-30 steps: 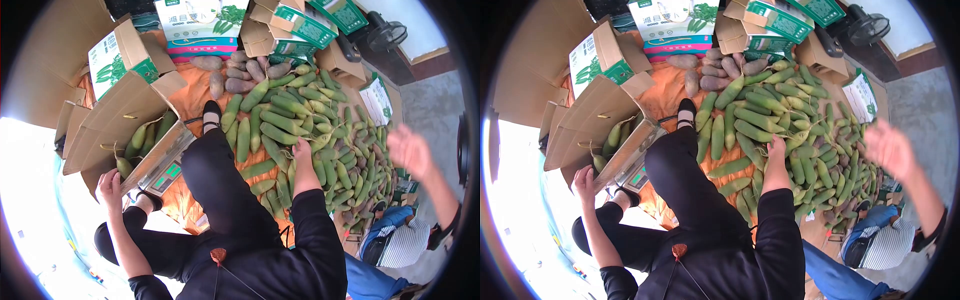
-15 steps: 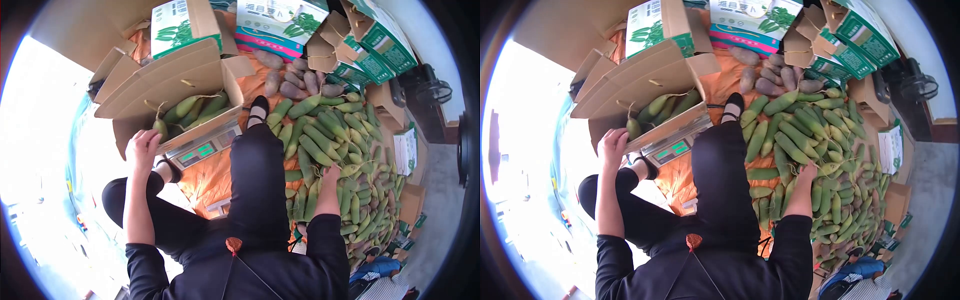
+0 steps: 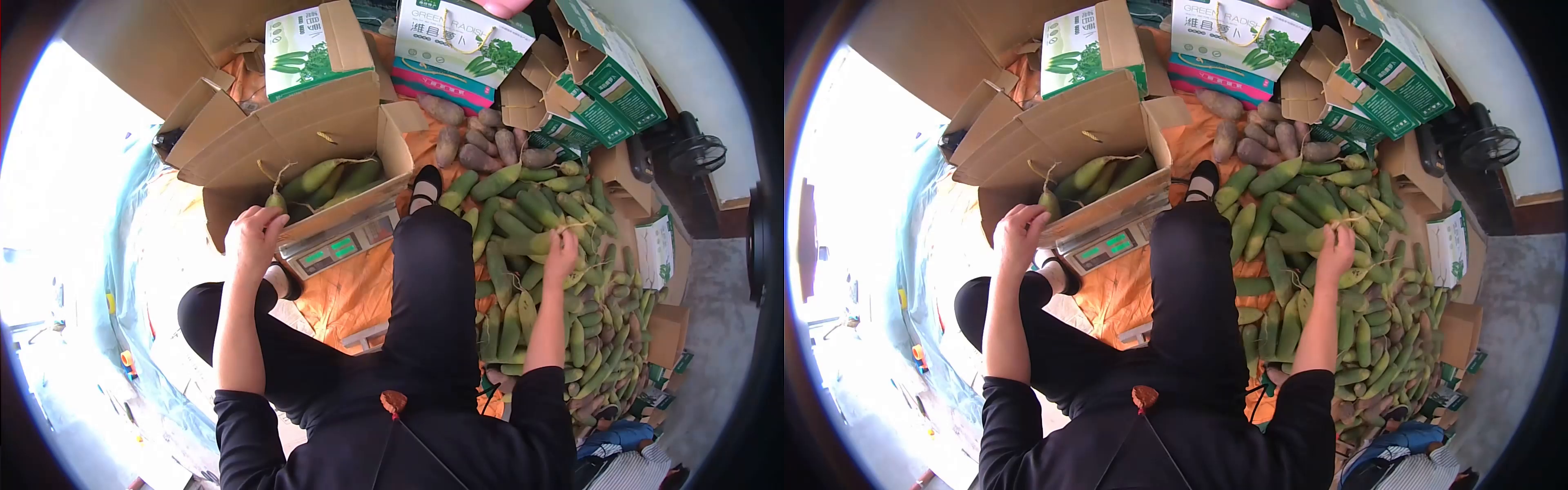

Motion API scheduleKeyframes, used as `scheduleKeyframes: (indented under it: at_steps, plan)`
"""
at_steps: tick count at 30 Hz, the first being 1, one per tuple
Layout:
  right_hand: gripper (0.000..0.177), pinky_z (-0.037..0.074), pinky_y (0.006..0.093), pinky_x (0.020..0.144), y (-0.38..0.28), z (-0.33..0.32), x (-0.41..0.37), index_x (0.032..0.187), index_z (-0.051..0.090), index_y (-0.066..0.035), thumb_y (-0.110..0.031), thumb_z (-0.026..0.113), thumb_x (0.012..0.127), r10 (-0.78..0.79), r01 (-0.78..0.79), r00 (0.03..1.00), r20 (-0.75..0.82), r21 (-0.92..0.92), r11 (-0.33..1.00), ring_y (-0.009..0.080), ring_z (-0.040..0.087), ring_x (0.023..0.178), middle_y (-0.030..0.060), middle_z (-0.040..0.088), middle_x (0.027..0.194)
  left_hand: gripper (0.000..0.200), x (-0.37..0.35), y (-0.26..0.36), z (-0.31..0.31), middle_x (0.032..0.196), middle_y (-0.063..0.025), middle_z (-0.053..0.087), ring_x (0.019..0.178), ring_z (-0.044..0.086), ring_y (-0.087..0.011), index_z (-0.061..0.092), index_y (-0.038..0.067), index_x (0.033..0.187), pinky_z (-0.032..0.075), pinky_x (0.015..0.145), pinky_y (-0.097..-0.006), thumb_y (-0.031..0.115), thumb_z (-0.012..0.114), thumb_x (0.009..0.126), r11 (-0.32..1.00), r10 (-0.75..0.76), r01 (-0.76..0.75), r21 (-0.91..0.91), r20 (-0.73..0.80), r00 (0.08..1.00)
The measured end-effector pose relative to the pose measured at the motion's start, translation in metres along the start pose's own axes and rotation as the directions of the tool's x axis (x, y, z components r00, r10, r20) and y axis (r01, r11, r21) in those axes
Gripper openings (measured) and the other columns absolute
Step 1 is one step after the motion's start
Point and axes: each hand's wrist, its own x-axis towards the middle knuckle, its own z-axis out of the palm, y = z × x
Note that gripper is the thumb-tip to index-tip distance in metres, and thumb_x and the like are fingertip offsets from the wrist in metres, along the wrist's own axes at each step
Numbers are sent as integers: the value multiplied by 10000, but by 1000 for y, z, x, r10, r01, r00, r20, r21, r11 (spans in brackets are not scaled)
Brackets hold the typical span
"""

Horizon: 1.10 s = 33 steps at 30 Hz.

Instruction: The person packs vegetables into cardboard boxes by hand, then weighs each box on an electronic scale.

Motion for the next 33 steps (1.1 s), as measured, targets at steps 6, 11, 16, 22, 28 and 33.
scheduleKeyframes:
  at_steps: [6, 11, 16, 22, 28, 33]
  plan:
    - [120, 453, 278, 770, -120, -67, 70, 951, 591, 25, -79, 598, 892, -113, 110, 993, -19, 441, 891, 137, 551, 878, 62, 582, 989, 186, -3, -1, -5, 760, -116, 608, 763, 607, -295, 680, 43, 858, 477, 689, -384, 217, 653, 800, 1000, 12, -12, -11, 34, 999]
    - [150, 448, 258, 829, -234, -86, 106, 1023, 579, 28, -77, 566, 916, -224, 204, 970, -91, 804, 559, 113, 560, 915, 96, 633, 1039, 185, -8, 0, -8, 778, -113, 612, 774, 610, -291, 680, 43, 876, 483, 694, -371, 211, 650, 804, 999, 46, -46, 14, 45, 998]
    - [80, 462, 212, 672, -328, -39, 102, 916, 614, -36, -84, 648, 861, -368, 98, 929, 22, 948, 304, 60, 565, 736, 10, 630, 831, 176, -9, -1, -12, 788, -113, 609, 769, 611, -289, 676, 39, 888, 481, 691, -356, 194, 645, 810, 999, 45, -46, 14, 48, 998]
    - [261, 466, 354, 651, -397, 53, 54, 753, 606, -62, -263, 758, 685, -664, 530, 748, 5, 598, 601, 255, 580, 783, 62, 611, 758, 203, -9, -3, -17, 806, -123, 624, 813, 609, -309, 684, 54, 894, 484, 716, -394, 232, 648, 802, 999, 35, -36, 15, 65, 997]
    - [284, 483, 361, 693, -386, 63, 50, 800, 660, -82, -364, 675, 777, -754, 491, 586, 297, 610, 622, 261, 608, 816, 77, 631, 814, 173, -9, -4, -22, 782, -128, 608, 785, 596, -312, 671, 23, 890, 471, 715, -385, 171, 652, 800, 992, 18, -21, -122, -22, 1000]
    - [199, 474, 275, 702, -291, 12, 101, 960, 658, -17, -184, 643, 853, -408, 21, 843, 351, 736, 677, 140, 613, 778, 54, 664, 846, 158, -6, 11, -19, 907, -105, 635, 880, 588, -294, 672, 38, 916, 474, 782, -371, 109, 665, 775, 976, 176, -195, -100, -175, 969]
